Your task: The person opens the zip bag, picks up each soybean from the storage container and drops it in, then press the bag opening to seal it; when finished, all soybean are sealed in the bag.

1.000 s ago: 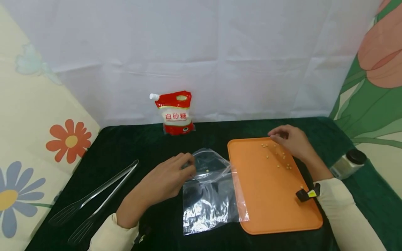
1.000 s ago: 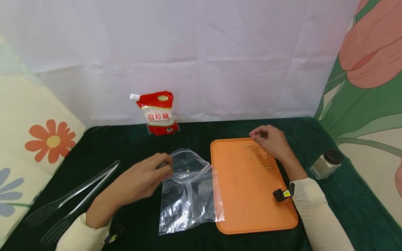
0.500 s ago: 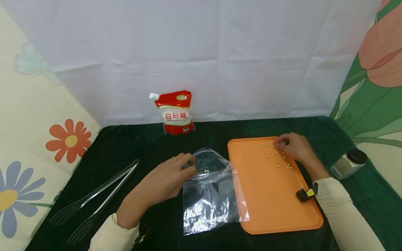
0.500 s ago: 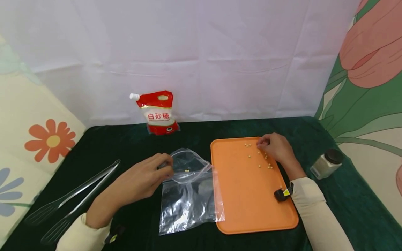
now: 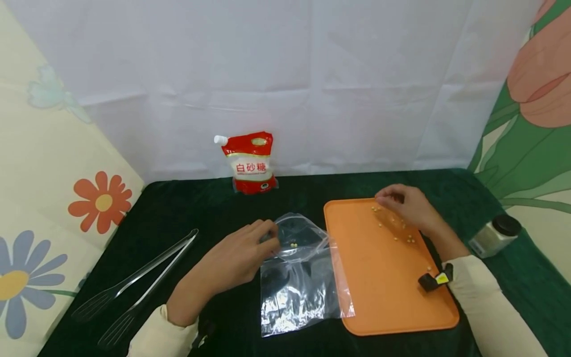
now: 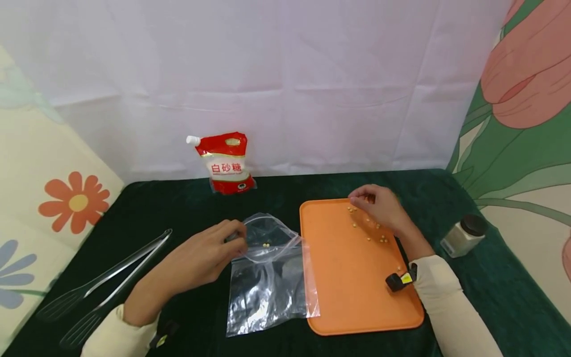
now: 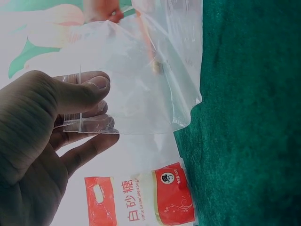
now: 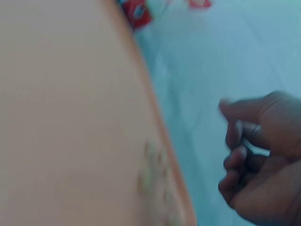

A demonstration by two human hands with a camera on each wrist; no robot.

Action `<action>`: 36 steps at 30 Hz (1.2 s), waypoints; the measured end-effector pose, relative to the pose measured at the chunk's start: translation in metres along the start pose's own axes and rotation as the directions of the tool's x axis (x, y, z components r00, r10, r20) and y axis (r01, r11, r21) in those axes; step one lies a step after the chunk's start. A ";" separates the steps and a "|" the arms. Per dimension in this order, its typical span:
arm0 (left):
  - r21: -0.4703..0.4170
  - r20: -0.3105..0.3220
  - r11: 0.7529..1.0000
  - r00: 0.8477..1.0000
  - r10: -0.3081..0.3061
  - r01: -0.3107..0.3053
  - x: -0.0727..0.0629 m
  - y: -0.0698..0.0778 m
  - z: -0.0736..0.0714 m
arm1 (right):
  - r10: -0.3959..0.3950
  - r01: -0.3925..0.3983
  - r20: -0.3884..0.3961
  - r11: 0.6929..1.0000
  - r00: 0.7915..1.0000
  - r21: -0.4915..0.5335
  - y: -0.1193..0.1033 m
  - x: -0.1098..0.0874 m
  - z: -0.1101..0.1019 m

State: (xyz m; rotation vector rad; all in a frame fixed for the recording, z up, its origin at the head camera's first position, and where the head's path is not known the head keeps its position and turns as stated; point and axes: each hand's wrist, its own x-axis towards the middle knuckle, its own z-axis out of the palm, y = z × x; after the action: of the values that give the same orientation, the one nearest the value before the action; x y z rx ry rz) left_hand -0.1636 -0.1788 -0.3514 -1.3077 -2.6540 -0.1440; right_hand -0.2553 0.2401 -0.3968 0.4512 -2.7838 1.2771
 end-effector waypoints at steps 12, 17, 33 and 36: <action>0.001 0.004 1.000 1.000 -0.004 0.004 0.000 0.000 0.001 | -0.254 0.161 0.191 0.901 0.948 0.402 -0.093 -0.019 0.054; 0.003 0.000 1.000 1.000 0.007 -0.007 0.001 0.000 0.001 | -0.296 0.219 0.199 0.916 0.934 0.335 -0.100 -0.022 0.064; 0.006 0.003 1.000 1.000 0.017 -0.017 0.001 0.001 0.001 | -0.294 0.234 0.163 0.922 0.942 0.309 -0.100 -0.021 0.062; 0.009 0.003 1.000 1.000 0.019 -0.019 0.001 0.001 0.001 | -0.282 0.261 0.083 0.944 0.956 0.201 -0.094 -0.019 0.050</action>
State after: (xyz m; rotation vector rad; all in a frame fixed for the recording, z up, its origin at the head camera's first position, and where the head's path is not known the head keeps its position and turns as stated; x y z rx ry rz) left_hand -0.1638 -0.1772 -0.3525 -1.3314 -2.6408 -0.1270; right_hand -0.2071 0.1491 -0.3638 0.9095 -2.5729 1.4917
